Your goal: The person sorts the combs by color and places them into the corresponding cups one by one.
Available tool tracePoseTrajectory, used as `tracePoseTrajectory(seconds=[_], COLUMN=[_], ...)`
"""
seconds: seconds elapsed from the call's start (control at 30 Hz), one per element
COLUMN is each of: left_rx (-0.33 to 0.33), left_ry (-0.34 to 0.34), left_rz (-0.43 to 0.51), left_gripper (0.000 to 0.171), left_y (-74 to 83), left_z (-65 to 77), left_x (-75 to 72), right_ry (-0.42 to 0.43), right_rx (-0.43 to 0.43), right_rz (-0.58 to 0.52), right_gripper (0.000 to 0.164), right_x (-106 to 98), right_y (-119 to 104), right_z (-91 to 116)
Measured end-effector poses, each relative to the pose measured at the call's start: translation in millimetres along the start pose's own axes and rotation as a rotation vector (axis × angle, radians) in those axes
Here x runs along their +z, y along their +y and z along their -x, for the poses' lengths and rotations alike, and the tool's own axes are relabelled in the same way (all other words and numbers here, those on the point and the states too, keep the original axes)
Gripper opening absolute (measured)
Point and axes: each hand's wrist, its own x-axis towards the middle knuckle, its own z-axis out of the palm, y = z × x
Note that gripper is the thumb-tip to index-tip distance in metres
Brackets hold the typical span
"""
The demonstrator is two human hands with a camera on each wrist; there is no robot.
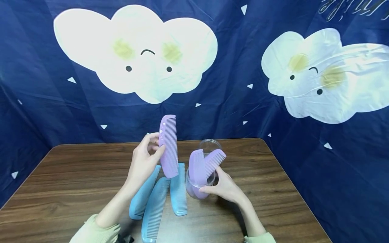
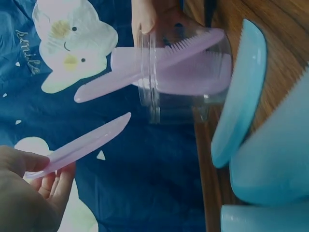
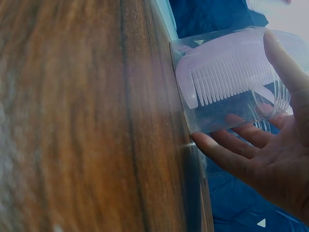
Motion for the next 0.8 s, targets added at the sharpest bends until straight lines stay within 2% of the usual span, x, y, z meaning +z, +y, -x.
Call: tracePoseTrajectory(seconds=[0.4, 0.6, 0.8], left_rx=[0.024, 0.043, 0.0], left_ry=[0.037, -0.049, -0.158], left_rz=[0.08, 0.182, 0.179], left_gripper=[0.032, 0.03, 0.028], left_y=[4.6, 4.6, 1.9], left_z=[-1.2, 4.3, 12.2], left_x=[28.0, 41.6, 53.5], right_ry=[-0.011, -0.009, -0.008], right_rx=[-0.01, -0.012, -0.001], right_rz=[-0.035, -0.035, -0.036], right_gripper=[0.093, 0.093, 0.093], right_x=[-1.7, -1.6, -0.8], right_y=[-1.0, -0.9, -0.3], right_z=[-0.6, -1.3, -2.5])
